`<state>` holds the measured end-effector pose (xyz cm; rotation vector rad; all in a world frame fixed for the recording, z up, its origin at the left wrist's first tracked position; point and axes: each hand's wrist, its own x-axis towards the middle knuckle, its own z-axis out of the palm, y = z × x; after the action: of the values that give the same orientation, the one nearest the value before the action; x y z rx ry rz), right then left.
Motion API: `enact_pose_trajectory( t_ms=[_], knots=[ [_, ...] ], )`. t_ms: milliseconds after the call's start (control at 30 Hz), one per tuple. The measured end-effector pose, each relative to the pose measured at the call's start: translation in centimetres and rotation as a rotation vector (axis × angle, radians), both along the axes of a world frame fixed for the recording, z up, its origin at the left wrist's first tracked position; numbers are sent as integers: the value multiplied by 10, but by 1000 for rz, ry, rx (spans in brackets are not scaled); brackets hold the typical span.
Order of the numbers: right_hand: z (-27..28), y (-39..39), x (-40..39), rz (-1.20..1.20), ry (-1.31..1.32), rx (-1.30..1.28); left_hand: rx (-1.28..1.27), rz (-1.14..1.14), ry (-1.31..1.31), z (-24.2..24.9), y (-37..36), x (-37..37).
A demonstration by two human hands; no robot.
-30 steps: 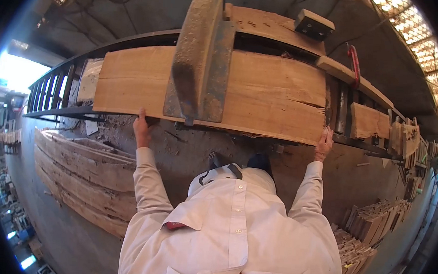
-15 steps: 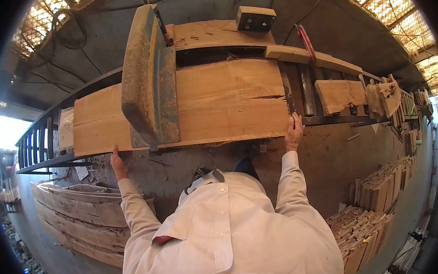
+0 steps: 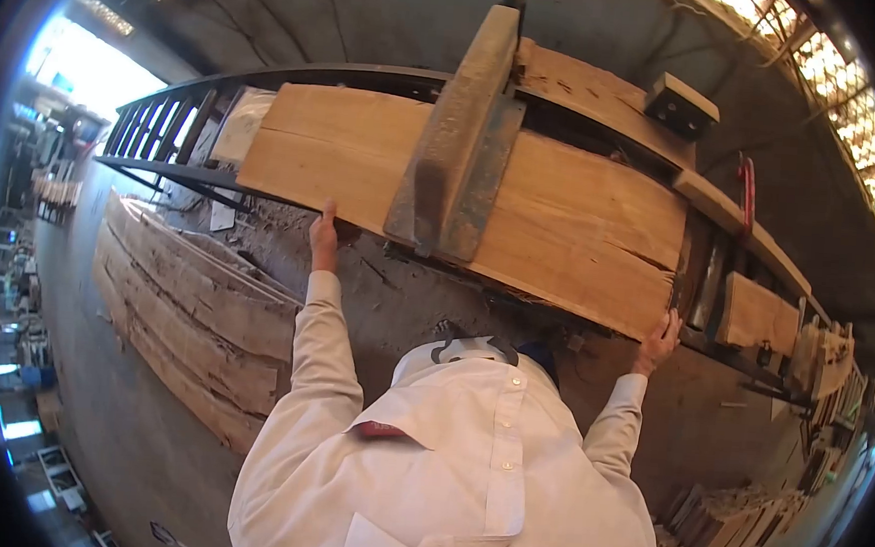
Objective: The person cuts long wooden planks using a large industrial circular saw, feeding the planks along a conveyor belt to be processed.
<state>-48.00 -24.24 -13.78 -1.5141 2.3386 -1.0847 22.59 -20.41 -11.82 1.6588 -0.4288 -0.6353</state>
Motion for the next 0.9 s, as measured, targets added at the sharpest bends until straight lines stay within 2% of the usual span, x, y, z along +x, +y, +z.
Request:
enact_pose_trajectory(
  t_ms=[233, 300, 400, 600, 800, 900],
  knots=[
    [-9, -2, -10, 30, -15, -1, -24, -11, 198, 23, -1, -17],
    [-9, -1, -9, 33, -21, 4, -21, -23, 210, 22, 1, -15],
    [-7, -1, -7, 4, -12, 17, -64, 10, 73, -2, -2, 0],
    [-8, -2, -7, 36, -55, -30, -18, -60, 200, 5, 5, 1],
    [-10, -3, -10, 71, -32, -49, -18, -19, 153, 9, 3, 2],
    [-7, -1, -6, 69, -23, -97, -11, -57, 233, 11, 6, 3]
  ],
)
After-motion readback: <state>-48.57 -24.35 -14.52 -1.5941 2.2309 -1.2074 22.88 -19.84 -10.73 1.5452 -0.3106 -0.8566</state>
